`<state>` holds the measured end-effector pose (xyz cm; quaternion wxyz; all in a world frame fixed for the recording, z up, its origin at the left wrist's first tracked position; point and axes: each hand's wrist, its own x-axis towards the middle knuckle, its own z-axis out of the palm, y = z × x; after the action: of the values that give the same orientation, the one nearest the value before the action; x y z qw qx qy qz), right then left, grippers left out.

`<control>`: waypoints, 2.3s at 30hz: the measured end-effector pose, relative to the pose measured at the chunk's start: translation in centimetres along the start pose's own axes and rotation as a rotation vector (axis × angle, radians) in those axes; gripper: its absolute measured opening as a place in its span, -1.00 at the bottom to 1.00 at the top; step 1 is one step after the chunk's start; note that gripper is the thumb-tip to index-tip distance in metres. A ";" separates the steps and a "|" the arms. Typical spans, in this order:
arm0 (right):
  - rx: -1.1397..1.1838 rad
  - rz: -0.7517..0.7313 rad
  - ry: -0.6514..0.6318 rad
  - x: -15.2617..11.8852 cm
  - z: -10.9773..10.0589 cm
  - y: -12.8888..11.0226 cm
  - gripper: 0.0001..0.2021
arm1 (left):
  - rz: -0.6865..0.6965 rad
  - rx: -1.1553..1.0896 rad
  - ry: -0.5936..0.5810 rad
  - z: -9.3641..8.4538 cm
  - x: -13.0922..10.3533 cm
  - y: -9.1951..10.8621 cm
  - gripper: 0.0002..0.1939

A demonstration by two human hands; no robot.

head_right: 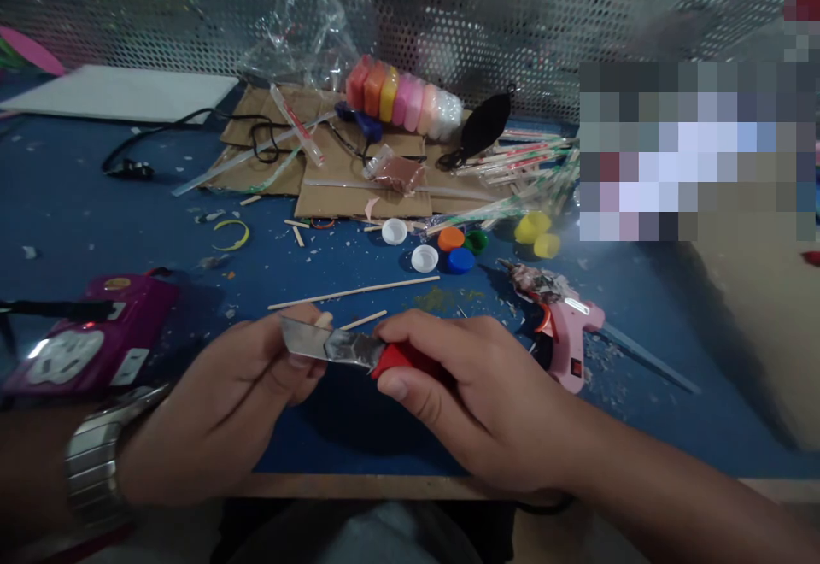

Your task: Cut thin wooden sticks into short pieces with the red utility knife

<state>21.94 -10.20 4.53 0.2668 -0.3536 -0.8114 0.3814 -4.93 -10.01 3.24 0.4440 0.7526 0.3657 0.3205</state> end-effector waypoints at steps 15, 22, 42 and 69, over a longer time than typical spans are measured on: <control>-0.007 -0.027 0.015 -0.6 -0.1 0.0 -0.86 | 0.008 -0.077 0.060 0.3 -0.2 0.3 -0.59; -0.015 -0.029 0.027 -0.3 -0.1 0.3 -0.90 | 0.014 -0.056 0.088 0.2 -0.1 0.3 -0.58; -0.037 -0.023 0.022 -0.4 0.1 0.1 -0.88 | 0.111 0.177 0.071 -0.5 0.3 0.2 -0.72; 0.000 0.008 -0.003 0.0 0.5 -0.3 -0.93 | 0.137 0.353 0.031 0.3 0.4 -0.4 -0.77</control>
<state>21.47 -10.54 4.50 0.2639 -0.3562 -0.8104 0.3830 -4.59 -9.61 2.85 0.2766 0.8368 0.3711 0.2924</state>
